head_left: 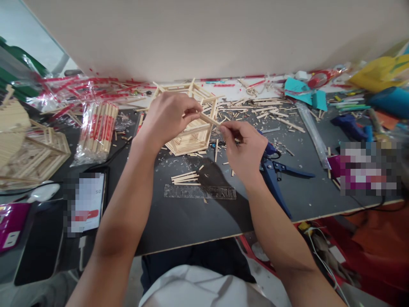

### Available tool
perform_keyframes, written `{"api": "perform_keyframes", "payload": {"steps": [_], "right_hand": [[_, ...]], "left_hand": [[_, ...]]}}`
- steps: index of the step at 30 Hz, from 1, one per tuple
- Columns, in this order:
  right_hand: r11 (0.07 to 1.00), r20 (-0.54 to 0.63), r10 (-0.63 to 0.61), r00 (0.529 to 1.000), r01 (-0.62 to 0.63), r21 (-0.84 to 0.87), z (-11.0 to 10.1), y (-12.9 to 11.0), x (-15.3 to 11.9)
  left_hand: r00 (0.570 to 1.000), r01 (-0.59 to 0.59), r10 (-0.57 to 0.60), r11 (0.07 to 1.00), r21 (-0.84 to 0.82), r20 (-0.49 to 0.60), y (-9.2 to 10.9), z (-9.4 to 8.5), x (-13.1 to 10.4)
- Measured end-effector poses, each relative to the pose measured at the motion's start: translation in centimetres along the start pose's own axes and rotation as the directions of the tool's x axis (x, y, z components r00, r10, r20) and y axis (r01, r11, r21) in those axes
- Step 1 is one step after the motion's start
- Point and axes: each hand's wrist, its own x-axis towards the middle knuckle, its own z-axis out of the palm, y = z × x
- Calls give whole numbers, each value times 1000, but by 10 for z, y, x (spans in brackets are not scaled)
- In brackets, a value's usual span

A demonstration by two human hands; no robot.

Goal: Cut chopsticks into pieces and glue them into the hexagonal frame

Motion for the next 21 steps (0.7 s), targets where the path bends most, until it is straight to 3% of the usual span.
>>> {"api": "perform_keyframes", "payload": {"steps": [21], "right_hand": [[1000, -1, 12, 1000, -12, 16, 1, 5, -1]], "left_hand": [[1000, -14, 14, 1000, 4, 8, 3, 0, 1]]}}
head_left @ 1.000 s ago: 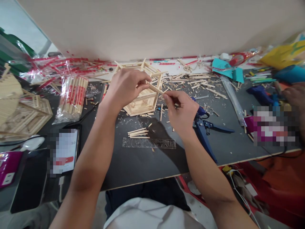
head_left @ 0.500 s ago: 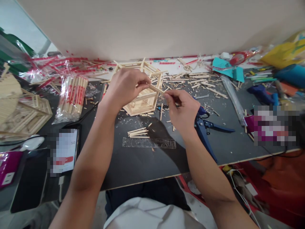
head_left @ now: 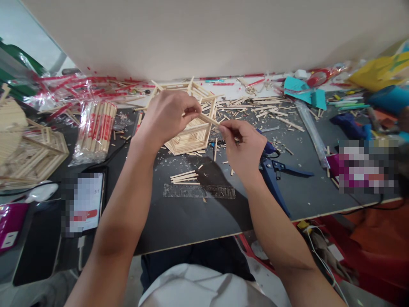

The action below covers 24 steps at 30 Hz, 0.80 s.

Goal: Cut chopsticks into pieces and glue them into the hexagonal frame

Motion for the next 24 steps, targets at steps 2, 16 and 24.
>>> {"api": "perform_keyframes", "payload": {"steps": [2, 16, 24], "right_hand": [[1000, 1, 10, 1000, -10, -2, 1, 1, -1], [990, -49, -115, 992, 119, 71, 3, 3, -2], [989, -33, -14, 999, 18, 147, -7, 6, 1]], "left_hand": [[1000, -14, 14, 1000, 9, -3, 1, 0, 0], [997, 11, -17, 997, 81, 80, 10, -7, -2], [994, 107, -105, 986, 131, -25, 17, -41, -12]]}}
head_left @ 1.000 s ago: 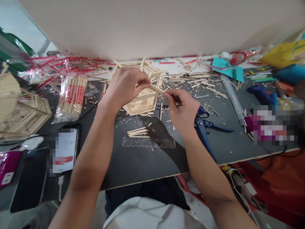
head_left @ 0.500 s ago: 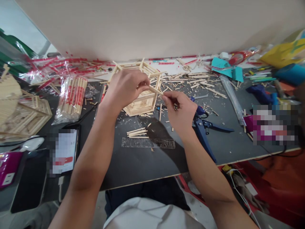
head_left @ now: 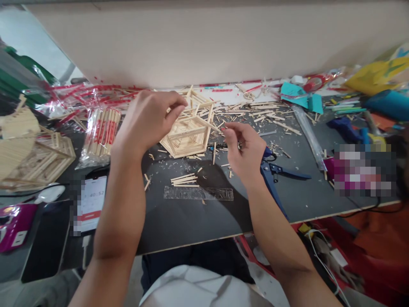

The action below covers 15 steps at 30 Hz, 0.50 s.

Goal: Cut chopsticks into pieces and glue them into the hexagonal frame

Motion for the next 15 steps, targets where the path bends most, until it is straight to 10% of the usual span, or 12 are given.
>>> {"api": "perform_keyframes", "payload": {"steps": [5, 15], "right_hand": [[993, -6, 120, 993, -120, 13, -3, 23, 22], [938, 416, 162, 895, -271, 217, 37, 66, 81]], "left_hand": [[997, 69, -68, 998, -12, 41, 8, -18, -12], [950, 125, -89, 987, -103, 298, 22, -2, -42]]}}
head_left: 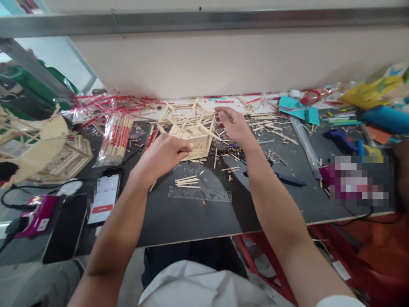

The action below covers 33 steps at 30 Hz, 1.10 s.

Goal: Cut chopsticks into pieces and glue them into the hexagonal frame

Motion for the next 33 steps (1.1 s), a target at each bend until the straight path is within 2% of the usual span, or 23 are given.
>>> {"api": "perform_keyframes", "payload": {"steps": [4, 7, 11, 14, 16, 17, 19, 22, 24, 28, 33], "right_hand": [[999, 7, 34, 999, -34, -28, 3, -16, -10], [998, 5, 23, 1000, -22, -62, 6, -30, -27], [995, 10, -15, 1000, 16, -96, 13, -40, -45], [976, -53, -101, 993, 88, -198, 16, -47, -48], [945, -98, -200, 975, 165, -283, 15, -55, -44], [927, -88, -243, 966, 204, -316, 14, -60, -41], [899, 6, -287, 958, 271, -345, 14, -70, -33], [888, 197, -270, 943, 323, -326, 19, -80, -20], [896, 268, -246, 932, 324, -304, 25, -80, -13], [908, 277, -242, 930, 318, -272, 34, -75, -7], [921, 317, -243, 917, 321, -221, 34, -75, -7]], "left_hand": [[992, 119, -115, 988, 94, -52, -5, 1, -5], [985, 159, -146, 976, 148, -92, -17, -4, -4], [978, 208, -200, 961, 184, -62, -32, -16, 1], [975, 220, -221, 958, 181, -13, -33, -25, 4], [977, 211, -210, 968, 136, -21, -32, -28, 6], [980, 199, -196, 974, 107, -35, -31, -29, 7], [986, 158, -154, 985, 64, -59, -31, -28, 8], [994, 82, -80, 996, 24, -73, -33, -25, 9], [997, 51, -52, 999, -11, -53, -35, -22, 11], [1000, 13, -13, 998, -59, -13, -38, -18, 14], [1000, -10, 9, 993, -116, -12, -36, -16, 17]]}}
